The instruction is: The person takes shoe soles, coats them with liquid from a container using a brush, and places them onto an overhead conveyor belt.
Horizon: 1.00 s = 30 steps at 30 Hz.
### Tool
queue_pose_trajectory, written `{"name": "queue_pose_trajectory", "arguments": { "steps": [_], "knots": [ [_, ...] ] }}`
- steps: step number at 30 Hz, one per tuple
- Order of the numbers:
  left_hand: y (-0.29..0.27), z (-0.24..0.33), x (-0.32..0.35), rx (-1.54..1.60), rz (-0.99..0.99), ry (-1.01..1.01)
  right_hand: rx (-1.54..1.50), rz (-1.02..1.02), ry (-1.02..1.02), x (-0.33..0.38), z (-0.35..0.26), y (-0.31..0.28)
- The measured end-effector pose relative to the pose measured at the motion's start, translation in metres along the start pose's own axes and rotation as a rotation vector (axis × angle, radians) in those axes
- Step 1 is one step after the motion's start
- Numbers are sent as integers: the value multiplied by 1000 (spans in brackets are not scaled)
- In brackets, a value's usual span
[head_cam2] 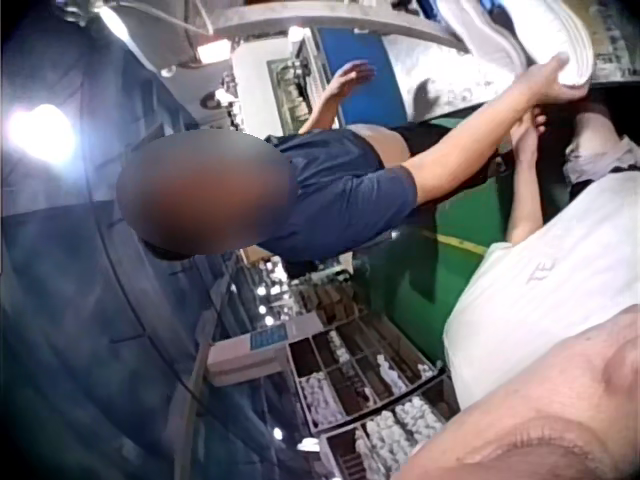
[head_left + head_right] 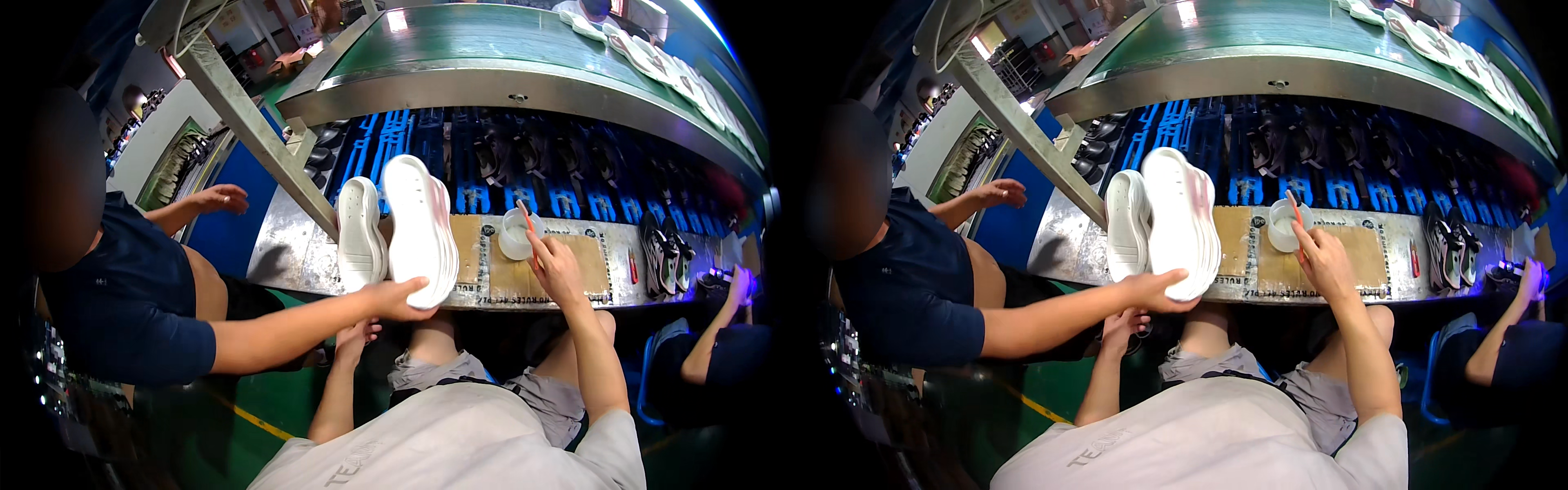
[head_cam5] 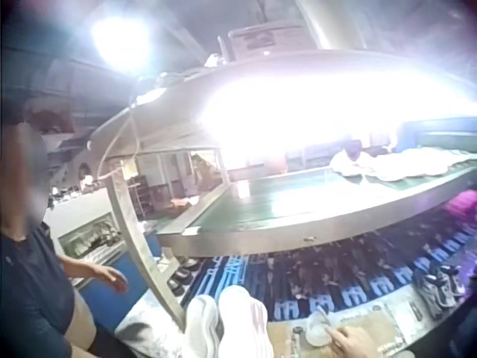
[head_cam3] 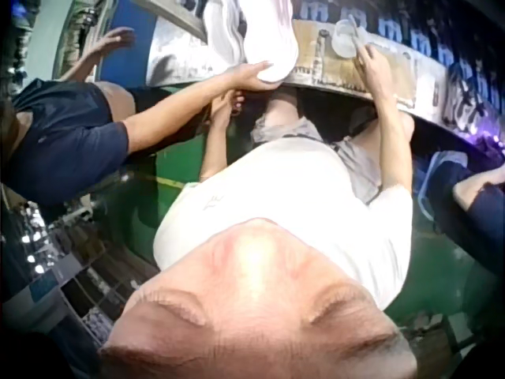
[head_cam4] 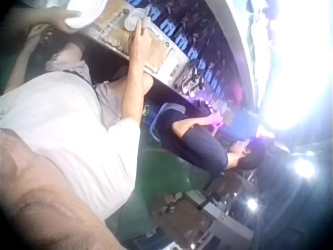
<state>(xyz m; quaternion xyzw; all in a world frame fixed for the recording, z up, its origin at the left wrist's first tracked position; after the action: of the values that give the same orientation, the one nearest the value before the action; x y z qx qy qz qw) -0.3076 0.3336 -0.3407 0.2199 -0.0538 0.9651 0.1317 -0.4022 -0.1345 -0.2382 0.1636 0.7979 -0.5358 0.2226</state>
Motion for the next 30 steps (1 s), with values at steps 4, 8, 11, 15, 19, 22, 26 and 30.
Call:
{"name": "queue_pose_trajectory", "arguments": {
  "steps": [4,8,11,15,19,22,26,30],
  "knots": [
    [29,19,14,-318,-71,23,-27,45,-16,-2,12,9],
    [84,88,42,-496,105,401,-37,27,-3,-6,11,4],
    [89,105,36,-684,254,564,-49,26,-14,-13,6,5],
    [105,153,37,-782,266,787,0,72,28,-9,12,8],
    [112,173,12,-954,446,930,-12,137,81,-11,9,8],
    [119,184,-9,-1124,517,886,-66,278,78,-15,4,7],
    [121,192,-47,-1259,447,597,-331,424,187,-21,0,-10],
    [108,188,-76,-1246,407,582,-509,333,438,-24,-5,-41]
  ]
}}
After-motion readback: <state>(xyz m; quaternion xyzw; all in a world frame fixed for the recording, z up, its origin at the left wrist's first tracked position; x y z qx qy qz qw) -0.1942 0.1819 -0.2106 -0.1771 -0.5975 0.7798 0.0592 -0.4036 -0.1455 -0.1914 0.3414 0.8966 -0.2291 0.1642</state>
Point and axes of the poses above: each hand's wrist, its own x-axis away from the middle knuckle, its own y-axis out of the palm, z = x × y, the point moved 1 cm from there along -x, towards the middle knuckle, and after that the axes turned 5 degrees about -x, right-handed, at the moved point
